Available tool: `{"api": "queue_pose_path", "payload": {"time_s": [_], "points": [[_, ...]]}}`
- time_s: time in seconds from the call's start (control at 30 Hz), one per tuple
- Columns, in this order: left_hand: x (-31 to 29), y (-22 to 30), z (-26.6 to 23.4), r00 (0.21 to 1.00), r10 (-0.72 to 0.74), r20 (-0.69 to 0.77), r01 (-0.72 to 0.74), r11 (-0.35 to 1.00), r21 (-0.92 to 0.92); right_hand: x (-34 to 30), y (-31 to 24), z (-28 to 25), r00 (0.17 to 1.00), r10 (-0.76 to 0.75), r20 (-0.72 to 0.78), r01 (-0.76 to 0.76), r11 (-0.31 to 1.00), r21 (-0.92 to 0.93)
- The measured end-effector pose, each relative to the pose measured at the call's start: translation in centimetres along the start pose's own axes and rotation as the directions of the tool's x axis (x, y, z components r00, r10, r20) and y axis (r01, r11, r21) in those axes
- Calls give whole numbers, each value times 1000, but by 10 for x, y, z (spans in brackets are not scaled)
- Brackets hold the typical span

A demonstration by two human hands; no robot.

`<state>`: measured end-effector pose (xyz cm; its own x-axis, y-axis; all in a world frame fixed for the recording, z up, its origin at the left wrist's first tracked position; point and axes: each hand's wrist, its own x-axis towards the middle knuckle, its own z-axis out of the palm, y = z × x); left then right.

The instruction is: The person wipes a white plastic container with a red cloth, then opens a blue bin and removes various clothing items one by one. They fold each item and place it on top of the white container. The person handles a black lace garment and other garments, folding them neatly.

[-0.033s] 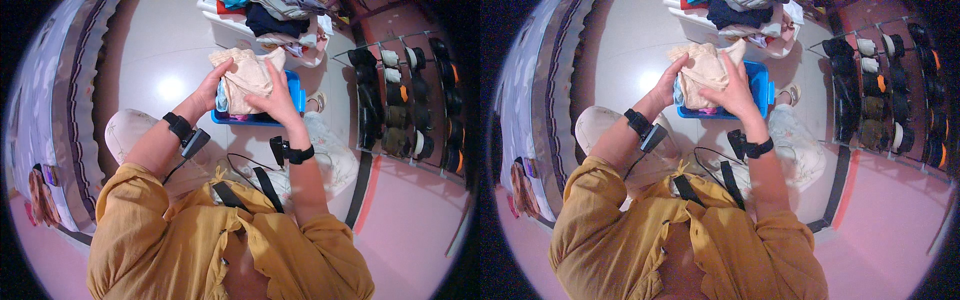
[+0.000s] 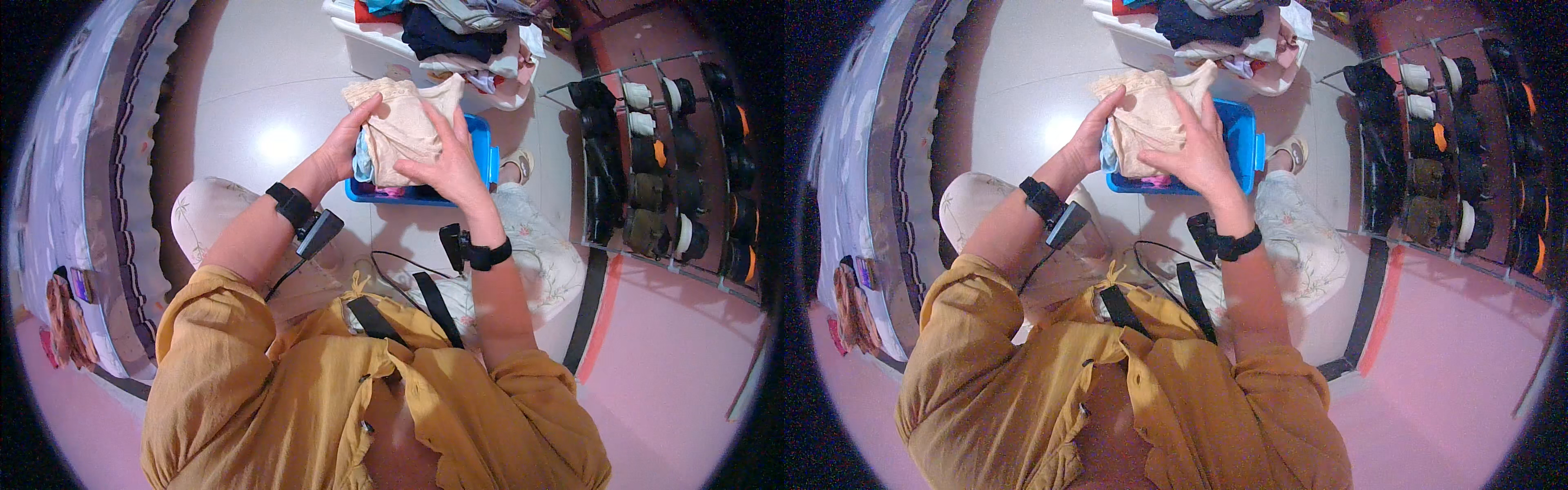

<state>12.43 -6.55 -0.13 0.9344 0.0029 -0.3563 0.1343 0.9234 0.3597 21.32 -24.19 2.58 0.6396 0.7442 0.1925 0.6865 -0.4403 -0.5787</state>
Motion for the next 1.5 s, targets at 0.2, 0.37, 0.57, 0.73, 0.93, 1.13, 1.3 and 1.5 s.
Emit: {"api": "queue_pose_path", "payload": {"time_s": [0.2,0.37,0.57,0.73,0.93,1.13,1.3,1.5], "points": [[0,-5,-1,998,-46,39,42,994,100,9,2,4,975,192,-108,-134,907,398],[-5,-6,0,997,-66,44,54,972,229,12,19,1,888,455,68,-303,466,831],[-5,2,6,998,-63,-25,66,992,107,8,46,6,739,668,91,-340,254,905],[-5,9,9,997,16,-73,-8,995,103,10,46,6,771,636,13,-391,457,799],[-6,11,12,1000,-13,-7,13,997,71,10,12,4,938,178,296,-336,269,903],[-10,20,35,997,-5,82,-2,996,89,16,-21,-3,897,198,394,-408,34,912],[-3,42,74,981,136,137,-160,970,181,48,-38,-37,946,290,143,-229,288,930],[21,110,119,841,429,331,-522,804,285,139,-39,-108,985,78,-156,112,401,909]]}}
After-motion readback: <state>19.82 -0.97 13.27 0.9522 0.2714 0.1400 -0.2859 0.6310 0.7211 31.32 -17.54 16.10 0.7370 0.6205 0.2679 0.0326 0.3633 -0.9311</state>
